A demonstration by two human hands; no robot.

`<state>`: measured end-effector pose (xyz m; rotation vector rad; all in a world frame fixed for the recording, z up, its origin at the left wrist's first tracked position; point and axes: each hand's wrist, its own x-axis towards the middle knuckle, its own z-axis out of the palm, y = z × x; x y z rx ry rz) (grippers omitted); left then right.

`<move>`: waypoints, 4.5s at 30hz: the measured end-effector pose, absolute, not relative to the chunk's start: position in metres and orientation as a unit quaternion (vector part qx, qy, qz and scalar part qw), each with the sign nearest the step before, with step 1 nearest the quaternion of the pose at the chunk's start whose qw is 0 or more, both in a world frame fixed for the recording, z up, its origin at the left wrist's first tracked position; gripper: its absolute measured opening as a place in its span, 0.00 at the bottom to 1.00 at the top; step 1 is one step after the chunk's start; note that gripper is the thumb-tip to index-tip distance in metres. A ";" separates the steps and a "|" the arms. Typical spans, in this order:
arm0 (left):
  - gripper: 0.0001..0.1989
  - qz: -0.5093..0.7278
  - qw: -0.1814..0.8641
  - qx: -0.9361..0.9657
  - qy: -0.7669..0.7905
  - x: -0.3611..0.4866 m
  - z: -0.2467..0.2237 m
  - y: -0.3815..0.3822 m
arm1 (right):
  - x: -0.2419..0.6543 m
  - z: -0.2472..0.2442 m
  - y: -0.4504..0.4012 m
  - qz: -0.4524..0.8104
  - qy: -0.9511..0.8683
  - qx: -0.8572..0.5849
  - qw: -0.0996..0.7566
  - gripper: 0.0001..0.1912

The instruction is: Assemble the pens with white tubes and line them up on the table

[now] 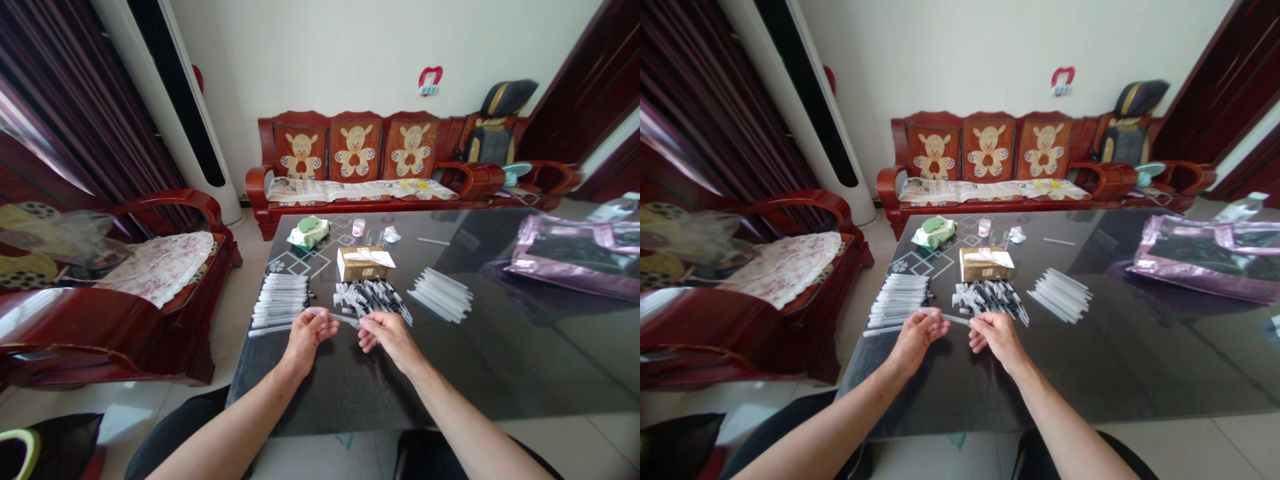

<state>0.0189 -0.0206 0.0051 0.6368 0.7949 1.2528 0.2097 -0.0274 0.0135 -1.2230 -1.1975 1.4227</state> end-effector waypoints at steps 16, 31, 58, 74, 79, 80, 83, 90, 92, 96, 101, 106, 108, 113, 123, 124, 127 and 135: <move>0.12 0.559 0.693 0.273 0.364 0.019 0.004 -0.019 | 0.215 0.011 -0.025 0.575 -0.507 -0.474 0.433 0.15; 0.13 0.559 0.693 0.278 0.360 0.020 0.004 -0.019 | 0.214 0.009 -0.025 0.577 -0.515 -0.482 0.412 0.17; 0.14 0.565 0.682 0.305 0.350 0.018 0.005 -0.019 | 0.214 0.014 -0.025 0.572 -0.521 -0.495 0.395 0.19; 0.15 0.567 0.678 0.295 0.363 0.018 0.007 -0.019 | 0.215 0.014 -0.025 0.570 -0.522 -0.492 0.401 0.20; 0.16 0.565 0.681 0.300 0.358 0.018 0.009 -0.021 | 0.215 0.012 -0.025 0.565 -0.530 -0.490 0.400 0.18; 0.16 0.563 0.682 0.302 0.355 0.018 0.009 -0.021 | 0.214 0.011 -0.025 0.567 -0.530 -0.489 0.398 0.18; 0.15 0.560 0.684 0.309 0.352 0.017 0.007 -0.021 | 0.211 0.010 -0.026 0.580 -0.526 -0.482 0.392 0.20; 0.16 0.563 0.680 0.305 0.357 0.018 0.006 -0.020 | 0.214 0.014 -0.026 0.562 -0.540 -0.487 0.395 0.20; 0.16 0.561 0.681 0.307 0.357 0.018 0.006 -0.020 | 0.215 0.015 -0.026 0.563 -0.544 -0.485 0.391 0.19; 0.16 0.558 0.682 0.312 0.356 0.017 0.007 -0.020 | 0.214 0.014 -0.027 0.580 -0.527 -0.481 0.394 0.18; 0.15 0.556 0.682 0.318 0.354 0.016 0.005 -0.019 | 0.209 0.013 -0.029 0.604 -0.504 -0.473 0.397 0.18; 0.14 0.549 0.683 0.328 0.354 0.016 0.004 -0.020 | 0.210 0.013 -0.029 0.606 -0.512 -0.476 0.381 0.18; 0.15 0.542 0.685 0.335 0.354 0.015 0.004 -0.020 | 0.212 0.012 -0.029 0.603 -0.524 -0.479 0.365 0.18; 0.17 0.515 0.680 0.354 0.384 0.015 0.004 -0.020 | 0.206 0.006 -0.035 0.627 -0.551 -0.455 0.309 0.16; 0.14 0.381 0.446 0.674 0.449 0.015 0.000 -0.017 | 0.250 0.023 -0.017 0.500 -0.483 -0.567 0.442 0.15; 0.14 0.364 0.380 0.727 0.441 0.016 0.001 -0.017 | 0.257 0.024 -0.015 0.484 -0.463 -0.582 0.461 0.15; 0.22 0.302 0.235 0.845 0.373 0.026 0.002 -0.017 | 0.265 0.026 -0.015 0.467 -0.445 -0.597 0.477 0.16; 0.14 0.170 0.137 0.911 0.350 0.036 0.000 -0.023 | 0.253 0.029 -0.018 0.470 -0.474 -0.586 0.459 0.15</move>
